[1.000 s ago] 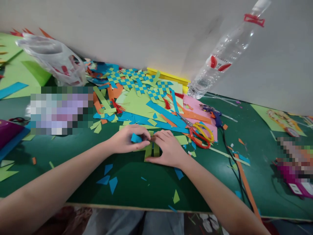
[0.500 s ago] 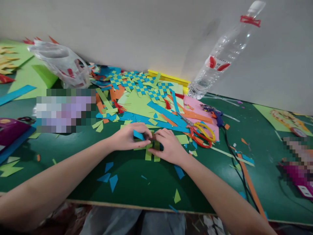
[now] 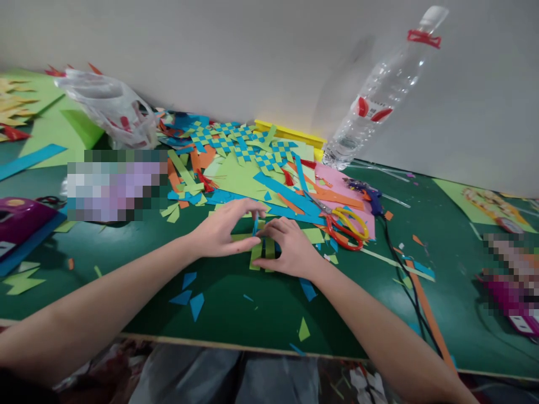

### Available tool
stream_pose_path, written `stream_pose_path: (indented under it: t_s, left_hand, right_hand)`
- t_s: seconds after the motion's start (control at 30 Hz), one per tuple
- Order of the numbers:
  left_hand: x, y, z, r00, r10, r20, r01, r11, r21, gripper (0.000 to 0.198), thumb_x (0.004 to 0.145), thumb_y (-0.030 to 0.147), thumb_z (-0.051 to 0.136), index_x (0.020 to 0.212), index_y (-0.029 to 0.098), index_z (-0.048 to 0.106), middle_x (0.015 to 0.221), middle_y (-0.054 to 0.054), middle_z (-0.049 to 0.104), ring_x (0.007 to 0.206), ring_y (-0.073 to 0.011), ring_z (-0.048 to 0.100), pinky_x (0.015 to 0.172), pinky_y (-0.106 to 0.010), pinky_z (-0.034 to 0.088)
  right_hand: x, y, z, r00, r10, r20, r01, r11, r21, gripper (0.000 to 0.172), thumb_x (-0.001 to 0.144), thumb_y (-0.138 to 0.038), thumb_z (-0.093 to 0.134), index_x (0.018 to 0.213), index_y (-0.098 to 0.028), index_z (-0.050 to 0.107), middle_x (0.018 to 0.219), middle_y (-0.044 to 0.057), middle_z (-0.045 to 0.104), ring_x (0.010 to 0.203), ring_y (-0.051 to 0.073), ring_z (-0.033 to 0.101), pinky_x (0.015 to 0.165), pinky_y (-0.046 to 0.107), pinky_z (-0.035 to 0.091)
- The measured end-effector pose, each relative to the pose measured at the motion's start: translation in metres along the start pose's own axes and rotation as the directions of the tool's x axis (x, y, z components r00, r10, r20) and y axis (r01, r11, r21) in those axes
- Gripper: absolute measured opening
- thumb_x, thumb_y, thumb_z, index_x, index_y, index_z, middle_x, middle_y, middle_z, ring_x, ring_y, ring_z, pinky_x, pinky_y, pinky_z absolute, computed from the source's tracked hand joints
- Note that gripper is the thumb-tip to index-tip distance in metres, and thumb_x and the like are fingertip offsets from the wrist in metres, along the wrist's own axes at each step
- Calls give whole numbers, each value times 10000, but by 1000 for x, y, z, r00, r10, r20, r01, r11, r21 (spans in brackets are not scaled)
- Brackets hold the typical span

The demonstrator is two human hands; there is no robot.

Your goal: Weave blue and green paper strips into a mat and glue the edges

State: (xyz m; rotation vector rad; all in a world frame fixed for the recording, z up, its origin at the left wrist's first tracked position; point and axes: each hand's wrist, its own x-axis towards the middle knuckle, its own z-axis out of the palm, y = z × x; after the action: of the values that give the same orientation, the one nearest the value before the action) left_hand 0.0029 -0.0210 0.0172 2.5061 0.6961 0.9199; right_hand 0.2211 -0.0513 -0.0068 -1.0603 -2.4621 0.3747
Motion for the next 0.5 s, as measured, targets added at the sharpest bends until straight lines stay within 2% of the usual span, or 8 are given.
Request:
stream_pose_path:
  t_s: [0.07,0.1,0.17,0.23,0.33,0.4,0.43,0.5]
  left_hand:
    - [2,19,-5,951,143,-273,-111,985,132,336,817,311,609,1116,226,481,1038,-98,637,981,-244,615,826,-404,495]
    - [3,32,-8,917,204,-342,-148,972,185,238,813,241,606,1025,246,498,933,-60,646,896,-220,625,767,-382,492]
    - [7,62,-13,926,323,-198,-273,931,242,135,812,184,612,865,259,513,770,3,641,723,-168,619,669,-347,479]
    - [9,95,-18,908,416,-48,-401,897,185,69,829,241,619,852,258,556,742,2,653,661,-159,603,653,-355,507]
    - [7,136,-20,953,289,94,-297,950,99,61,819,264,591,820,322,608,663,47,647,575,-139,579,691,-351,571]
    - [2,153,-19,994,99,35,-103,983,149,107,788,251,615,806,357,620,595,50,618,556,-157,571,681,-359,591]
    - [-1,158,-17,996,82,-18,-78,985,153,135,766,229,626,779,363,619,584,54,615,537,-156,558,643,-353,594]
    - [-8,161,-13,995,75,72,-85,985,148,163,719,213,660,779,361,629,637,54,644,561,-156,567,650,-361,603]
  right_hand:
    - [-1,1,1,1000,-5,-18,5,1000,3,521,752,-600,695,1074,-199,612,1030,67,621,971,238,529,837,389,395]
    - [-1,1,2,1000,-8,-21,8,1000,6,511,754,-598,693,1063,-199,614,1029,68,622,967,238,529,834,388,394]
    - [-1,1,2,1000,-18,-22,18,1000,13,490,763,-587,692,1049,-196,619,1041,70,625,970,239,527,839,393,391]
    - [-1,0,1,1000,-20,-15,20,1000,20,482,770,-570,695,1057,-189,626,1058,74,623,985,243,525,860,405,388]
    - [-1,0,0,1000,-11,1,11,1000,21,494,760,-570,706,1059,-182,637,1067,84,621,1000,255,526,880,424,393]
    - [0,1,0,1000,-16,4,16,1000,16,518,749,-589,706,1057,-179,637,1076,93,620,1006,261,530,886,429,399]
    - [0,1,0,1000,-22,1,22,1000,12,527,749,-598,701,1058,-176,636,1081,99,619,1009,263,531,890,430,401]
    - [-1,2,0,999,-33,-5,33,999,2,532,756,-607,688,1060,-174,633,1087,107,618,1013,267,533,898,432,403]
